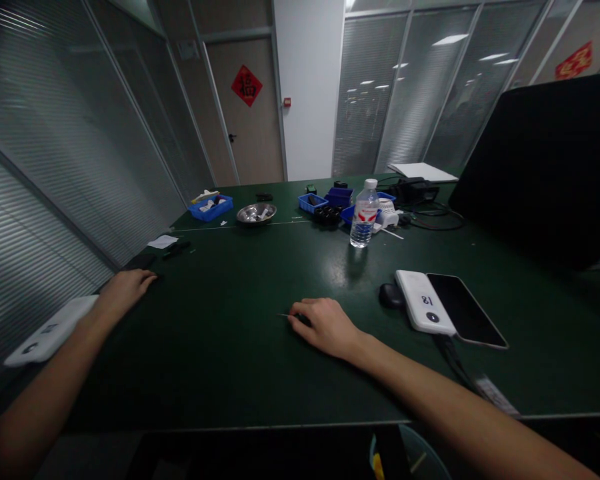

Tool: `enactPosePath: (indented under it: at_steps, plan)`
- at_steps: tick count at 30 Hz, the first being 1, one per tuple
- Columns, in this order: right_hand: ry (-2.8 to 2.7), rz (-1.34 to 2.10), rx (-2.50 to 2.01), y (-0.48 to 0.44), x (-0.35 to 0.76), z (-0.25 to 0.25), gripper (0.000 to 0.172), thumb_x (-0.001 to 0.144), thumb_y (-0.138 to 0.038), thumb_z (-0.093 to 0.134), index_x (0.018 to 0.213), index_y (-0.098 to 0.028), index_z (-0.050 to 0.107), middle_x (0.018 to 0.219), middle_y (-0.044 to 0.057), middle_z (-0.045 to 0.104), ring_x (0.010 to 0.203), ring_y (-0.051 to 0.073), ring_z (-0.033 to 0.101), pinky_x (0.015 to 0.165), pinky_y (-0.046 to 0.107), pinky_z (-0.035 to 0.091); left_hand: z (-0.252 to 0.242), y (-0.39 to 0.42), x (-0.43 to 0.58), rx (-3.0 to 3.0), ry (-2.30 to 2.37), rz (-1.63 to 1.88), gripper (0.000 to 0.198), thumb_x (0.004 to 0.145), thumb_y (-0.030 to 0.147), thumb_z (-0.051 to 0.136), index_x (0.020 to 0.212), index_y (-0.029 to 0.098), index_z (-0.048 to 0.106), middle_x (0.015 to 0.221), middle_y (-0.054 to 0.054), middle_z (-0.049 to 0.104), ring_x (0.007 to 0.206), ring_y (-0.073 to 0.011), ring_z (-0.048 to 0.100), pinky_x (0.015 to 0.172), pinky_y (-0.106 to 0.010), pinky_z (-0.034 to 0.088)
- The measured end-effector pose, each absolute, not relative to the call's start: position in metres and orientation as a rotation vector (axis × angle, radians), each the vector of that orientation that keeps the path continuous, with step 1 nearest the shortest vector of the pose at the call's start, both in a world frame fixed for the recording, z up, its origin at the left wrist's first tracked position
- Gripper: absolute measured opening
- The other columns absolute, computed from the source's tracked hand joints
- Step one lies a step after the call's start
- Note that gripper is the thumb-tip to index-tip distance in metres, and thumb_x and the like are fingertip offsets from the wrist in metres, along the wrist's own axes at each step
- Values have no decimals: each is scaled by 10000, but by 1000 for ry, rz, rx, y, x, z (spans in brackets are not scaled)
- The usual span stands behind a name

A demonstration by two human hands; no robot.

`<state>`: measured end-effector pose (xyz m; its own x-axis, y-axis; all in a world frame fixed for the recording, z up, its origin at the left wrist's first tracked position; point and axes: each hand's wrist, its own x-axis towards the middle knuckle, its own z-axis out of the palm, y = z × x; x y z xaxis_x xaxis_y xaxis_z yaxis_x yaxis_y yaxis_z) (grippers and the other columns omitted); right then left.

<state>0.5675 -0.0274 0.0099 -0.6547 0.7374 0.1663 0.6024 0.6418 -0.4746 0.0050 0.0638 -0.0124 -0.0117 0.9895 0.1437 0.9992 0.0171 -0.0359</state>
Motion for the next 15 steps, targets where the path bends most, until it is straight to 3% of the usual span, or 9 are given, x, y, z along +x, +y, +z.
enactPosePath:
  at_steps: [15]
  plan:
    - [-2525,540,-1067,-26,568,8,257,1049,-357,492,1078,-212,702,908,31,670,743,144,600,678,259,405,-16,67,11,-1933,-2447,-630,352,799,557,681,945,248,766,985,-58,773,928,-272,707,828,-340,520]
